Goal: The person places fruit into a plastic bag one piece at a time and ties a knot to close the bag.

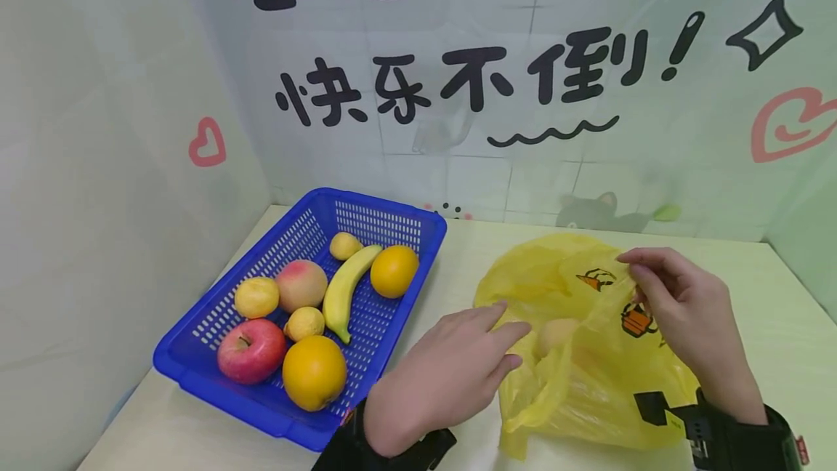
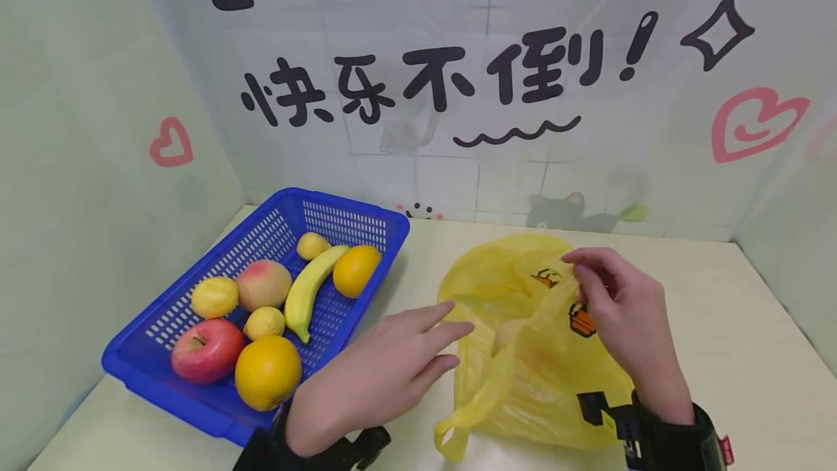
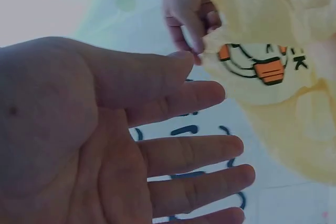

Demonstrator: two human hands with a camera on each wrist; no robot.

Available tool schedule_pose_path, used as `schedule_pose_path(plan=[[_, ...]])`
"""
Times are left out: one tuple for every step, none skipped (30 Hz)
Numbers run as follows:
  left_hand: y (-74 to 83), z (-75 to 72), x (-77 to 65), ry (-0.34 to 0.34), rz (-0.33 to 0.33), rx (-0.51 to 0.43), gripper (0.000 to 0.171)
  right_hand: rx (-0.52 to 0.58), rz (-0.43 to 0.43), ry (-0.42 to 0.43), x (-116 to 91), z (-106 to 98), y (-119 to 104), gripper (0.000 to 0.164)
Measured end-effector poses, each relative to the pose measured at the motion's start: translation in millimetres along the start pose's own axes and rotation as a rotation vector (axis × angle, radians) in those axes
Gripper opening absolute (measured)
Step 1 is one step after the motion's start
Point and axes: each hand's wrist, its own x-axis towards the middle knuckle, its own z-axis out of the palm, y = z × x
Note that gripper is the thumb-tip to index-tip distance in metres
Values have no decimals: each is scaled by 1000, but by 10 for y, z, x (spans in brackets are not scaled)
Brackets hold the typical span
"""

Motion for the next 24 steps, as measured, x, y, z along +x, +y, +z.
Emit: schedule_pose_path(plan=[[8,-43,-62,10,-20,4,39,-6,2,-3,-3,0,2,17],[13,-89,-126,21,-44,7,40,-11,5,-6,-6,0,6,17],[14,-137,-191,36,-67,9,39,-16,8,-9,-6,-1,9,18],[13,-186,-253,52,-90,15,39,-22,12,-12,-6,-3,13,18],[7,-239,-308,61,-114,16,40,-25,17,-14,-5,-6,17,18],[-3,-291,-356,70,-134,16,40,-29,24,-17,-3,-9,20,19],[-14,-348,-393,74,-154,21,41,-31,34,-20,-1,-11,23,19],[-30,-402,-422,86,-165,29,41,-31,46,-24,1,-12,25,20],[-53,-456,-438,97,-169,43,41,-33,59,-25,3,-12,27,20],[-79,-512,-438,103,-175,64,40,-34,76,-23,7,-16,28,21],[-109,-568,-427,105,-182,78,40,-37,97,-20,10,-19,29,22],[-144,-621,-411,110,-189,99,40,-42,118,-15,13,-22,29,24],[-182,-676,-387,109,-199,119,40,-45,138,-9,14,-23,30,25],[-230,-726,-357,111,-208,131,40,-50,156,0,16,-23,31,27],[-276,-776,-321,105,-225,142,41,-52,172,11,17,-25,33,28],[-326,-824,-282,92,-244,146,41,-53,190,22,16,-27,35,29],[-378,-868,-239,75,-265,142,43,-54,206,32,14,-31,38,29],[-433,-905,-193,56,-288,141,44,-50,217,40,12,-36,42,29],[-489,-936,-142,38,-309,133,45,-42,229,47,11,-42,45,29],[-547,-961,-90,20,-333,130,46,-37,238,52,11,-49,47,30],[-604,-979,-36,4,-360,131,46,-30,244,55,11,-56,51,30],[-661,-991,17,-12,-383,131,47,-22,246,56,12,-62,54,30],[-718,-993,69,-29,-401,132,47,-13,244,53,12,-67,56,30],[-773,-988,120,-43,-415,134,47,-2,240,50,13,-71,58,30]])
